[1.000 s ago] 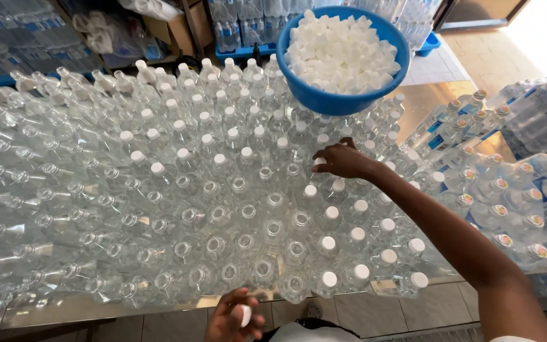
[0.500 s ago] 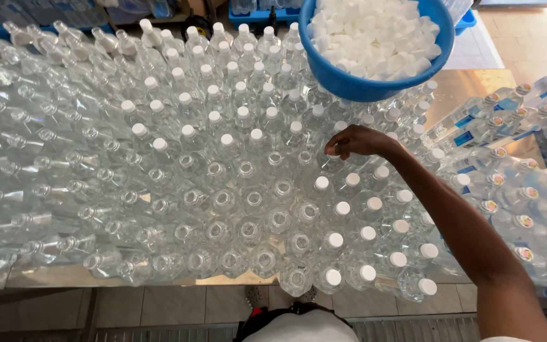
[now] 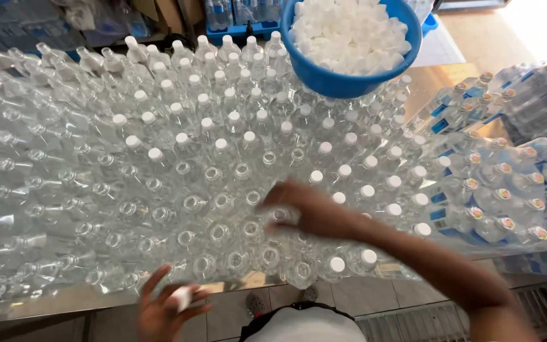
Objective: Placing plastic caps onto the necks of empty plastic bottles arranged on a table
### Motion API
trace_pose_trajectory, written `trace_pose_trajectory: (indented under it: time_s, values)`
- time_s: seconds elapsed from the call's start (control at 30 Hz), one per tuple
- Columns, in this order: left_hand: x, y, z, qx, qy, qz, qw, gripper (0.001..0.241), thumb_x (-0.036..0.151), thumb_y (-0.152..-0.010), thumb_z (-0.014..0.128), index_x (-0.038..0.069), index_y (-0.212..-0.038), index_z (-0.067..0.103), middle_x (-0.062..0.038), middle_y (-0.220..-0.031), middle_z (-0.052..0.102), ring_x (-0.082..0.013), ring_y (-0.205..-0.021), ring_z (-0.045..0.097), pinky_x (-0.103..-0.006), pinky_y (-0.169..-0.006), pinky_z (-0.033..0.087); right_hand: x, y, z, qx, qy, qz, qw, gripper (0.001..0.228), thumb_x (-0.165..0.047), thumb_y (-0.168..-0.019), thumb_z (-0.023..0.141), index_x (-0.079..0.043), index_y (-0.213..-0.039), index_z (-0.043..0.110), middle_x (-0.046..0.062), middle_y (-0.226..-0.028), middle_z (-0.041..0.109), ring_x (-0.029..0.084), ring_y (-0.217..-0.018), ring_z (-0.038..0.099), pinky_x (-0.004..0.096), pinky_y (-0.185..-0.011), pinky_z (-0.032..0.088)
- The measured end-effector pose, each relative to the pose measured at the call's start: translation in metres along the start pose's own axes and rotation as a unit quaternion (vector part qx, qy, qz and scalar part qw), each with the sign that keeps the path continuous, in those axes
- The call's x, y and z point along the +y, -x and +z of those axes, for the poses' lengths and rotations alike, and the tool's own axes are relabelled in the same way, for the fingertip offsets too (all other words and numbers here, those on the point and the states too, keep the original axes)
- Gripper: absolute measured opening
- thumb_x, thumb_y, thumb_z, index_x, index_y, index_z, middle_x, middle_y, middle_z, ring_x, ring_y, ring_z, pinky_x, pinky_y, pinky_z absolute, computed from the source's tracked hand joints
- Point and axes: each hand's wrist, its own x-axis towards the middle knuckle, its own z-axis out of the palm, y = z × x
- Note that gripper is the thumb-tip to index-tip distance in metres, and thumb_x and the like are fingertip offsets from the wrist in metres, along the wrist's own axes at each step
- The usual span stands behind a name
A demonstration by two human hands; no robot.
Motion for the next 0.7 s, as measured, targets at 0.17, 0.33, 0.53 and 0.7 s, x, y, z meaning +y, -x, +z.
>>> trace_pose_trajectory:
  time_s: [0.17, 0.33, 0.53, 0.7]
  values:
    - [0.012, 0.015, 0.148, -0.147, 0.11, -0.049, 0.982, 0.098, 0.046, -0.073, 0.09, 0.003, -0.154, 0.055, -0.021, -0.118, 0.079, -0.0256, -0.107, 0.076, -0.0374, -0.073, 0.065, -0.051, 0.029, 0.076, 0.054, 0.04, -0.266, 0.962, 0.036, -0.038, -0.109, 0.067, -0.007, -0.127, 0.063, 0.014, -0.113, 0.057, 0.031, -0.094, 0.056, 0.046, -0.082, 0.052]
    - [0.031, 0.017, 0.17, -0.151, 0.115, -0.134, 0.973, 0.092, 0.049, -0.07, 0.079, 0.008, -0.148, 0.055, -0.018, -0.14, 0.071, -0.0385, -0.111, 0.076, -0.0555, -0.073, 0.067, -0.029, 0.024, 0.083, 0.064, 0.069, -0.243, 0.965, 0.045, -0.017, -0.095, 0.085, -0.009, -0.137, 0.069, 0.019, -0.129, 0.068, 0.033, -0.108, 0.07, 0.044, -0.088, 0.062]
    - [0.058, 0.005, 0.142, -0.177, 0.042, -0.179, 0.967, 0.086, 0.052, -0.082, 0.061, 0.012, -0.157, 0.05, -0.027, -0.155, 0.066, -0.0475, -0.13, 0.072, -0.0617, -0.088, 0.069, 0.066, -0.038, 0.019, 0.105, 0.144, -0.012, 0.984, 0.031, -0.02, -0.102, 0.071, -0.01, -0.131, 0.068, 0.013, -0.124, 0.065, 0.026, -0.111, 0.061, 0.041, -0.097, 0.056]
    - [0.061, -0.023, 0.064, -0.115, 0.057, -0.199, 0.971, 0.057, 0.017, -0.096, 0.056, -0.003, -0.149, 0.054, -0.034, -0.155, 0.065, -0.0588, -0.132, 0.068, -0.0757, -0.094, 0.061, 0.161, -0.081, -0.011, 0.063, 0.212, 0.094, 0.971, 0.05, -0.043, -0.103, 0.073, -0.013, -0.143, 0.072, 0.014, -0.127, 0.067, 0.034, -0.117, 0.063, 0.05, -0.096, 0.051]
